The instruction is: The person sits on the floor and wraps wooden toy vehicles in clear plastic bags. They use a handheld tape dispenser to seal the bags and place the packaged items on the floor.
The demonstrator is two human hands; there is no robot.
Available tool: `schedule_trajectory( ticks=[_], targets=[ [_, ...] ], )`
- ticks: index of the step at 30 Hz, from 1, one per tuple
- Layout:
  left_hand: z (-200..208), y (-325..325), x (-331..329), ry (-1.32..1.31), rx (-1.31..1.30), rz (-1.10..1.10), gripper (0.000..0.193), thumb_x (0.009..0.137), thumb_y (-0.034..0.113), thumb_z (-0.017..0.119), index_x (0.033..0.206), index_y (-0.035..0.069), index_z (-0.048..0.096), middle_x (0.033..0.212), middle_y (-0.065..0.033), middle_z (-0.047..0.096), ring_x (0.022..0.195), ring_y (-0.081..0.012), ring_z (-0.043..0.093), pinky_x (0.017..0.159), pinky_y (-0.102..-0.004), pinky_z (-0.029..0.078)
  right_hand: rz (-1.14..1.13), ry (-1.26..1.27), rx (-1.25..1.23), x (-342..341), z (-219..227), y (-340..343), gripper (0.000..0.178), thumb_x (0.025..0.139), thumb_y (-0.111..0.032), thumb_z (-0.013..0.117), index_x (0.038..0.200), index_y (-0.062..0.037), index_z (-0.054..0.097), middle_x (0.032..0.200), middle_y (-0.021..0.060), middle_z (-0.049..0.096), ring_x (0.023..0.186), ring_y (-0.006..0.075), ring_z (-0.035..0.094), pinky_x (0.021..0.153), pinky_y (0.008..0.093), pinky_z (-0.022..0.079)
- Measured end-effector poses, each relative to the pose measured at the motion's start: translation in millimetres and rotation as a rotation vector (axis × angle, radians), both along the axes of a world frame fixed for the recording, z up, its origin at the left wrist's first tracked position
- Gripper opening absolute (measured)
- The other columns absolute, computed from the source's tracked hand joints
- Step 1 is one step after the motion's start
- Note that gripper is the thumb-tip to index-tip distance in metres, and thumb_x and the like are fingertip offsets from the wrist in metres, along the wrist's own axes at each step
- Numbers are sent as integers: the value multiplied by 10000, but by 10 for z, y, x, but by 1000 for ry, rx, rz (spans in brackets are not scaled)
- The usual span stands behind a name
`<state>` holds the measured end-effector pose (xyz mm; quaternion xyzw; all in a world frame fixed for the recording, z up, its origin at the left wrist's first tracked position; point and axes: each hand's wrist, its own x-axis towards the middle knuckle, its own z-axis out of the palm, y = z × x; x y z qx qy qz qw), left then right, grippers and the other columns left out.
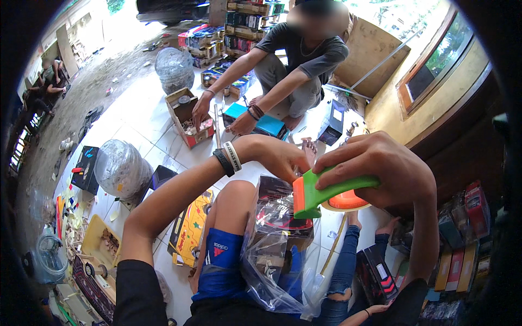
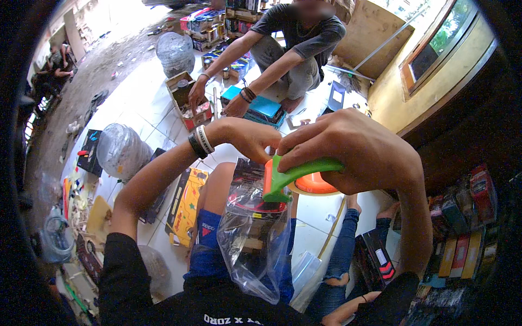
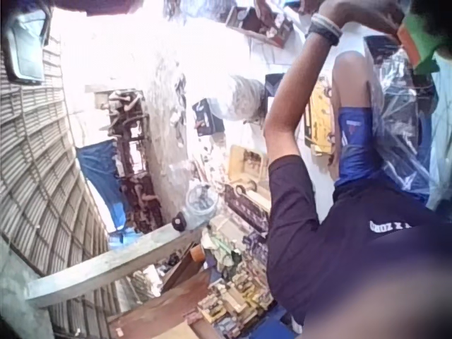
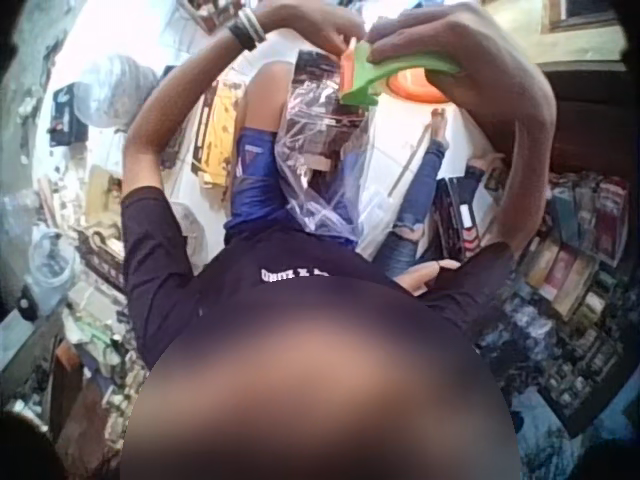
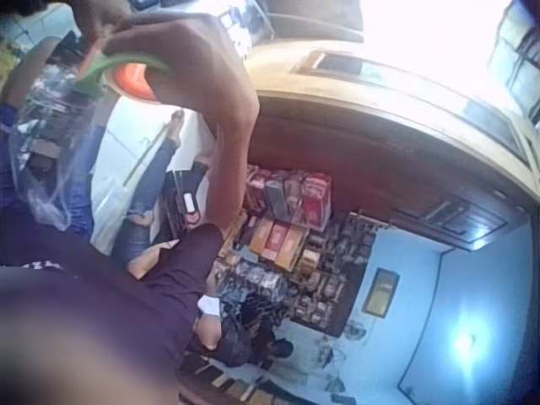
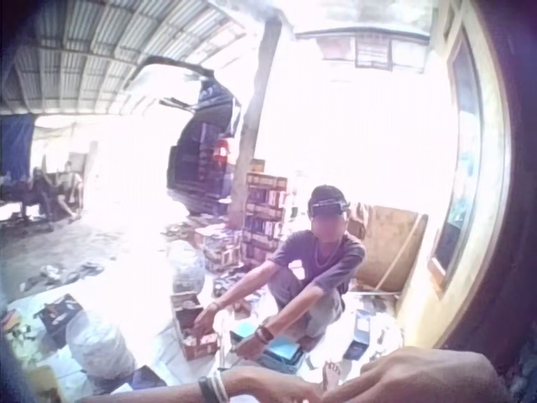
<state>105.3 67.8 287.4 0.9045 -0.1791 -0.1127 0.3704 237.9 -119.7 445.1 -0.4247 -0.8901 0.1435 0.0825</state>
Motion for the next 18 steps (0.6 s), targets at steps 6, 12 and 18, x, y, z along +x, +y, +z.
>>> schedule_trajectory(
  ticks=[6,12,18],
  targets=[
    [-64,40,-88,60,-56,85,418,984,358,685,1222,13,686,863,-91,724,731,-152,601,689,-355,490,-43,53,-84,43,-40,124,496,614,109,690,1060,-63,820,1135,140,782,972,307,779,863,405,622],
    [-380,128,-139,2,-236,84,432,985,361,681,1234,7,677,881,-71,717,772,-130,601,710,-337,499,-180,293,11,2,-388,52,449,689,93,644,1075,-65,811,1106,148,780,956,322,778,874,382,613],
    [-585,61,-142,-19,-454,97,474,994,358,690,1299,-5,690,942,-27,739,807,-91,589,737,-314,504,-509,501,-99,-141,-578,-235,497,712,132,563,1131,-14,788,1180,172,761,1086,253,749,962,335,569]
  ],
)
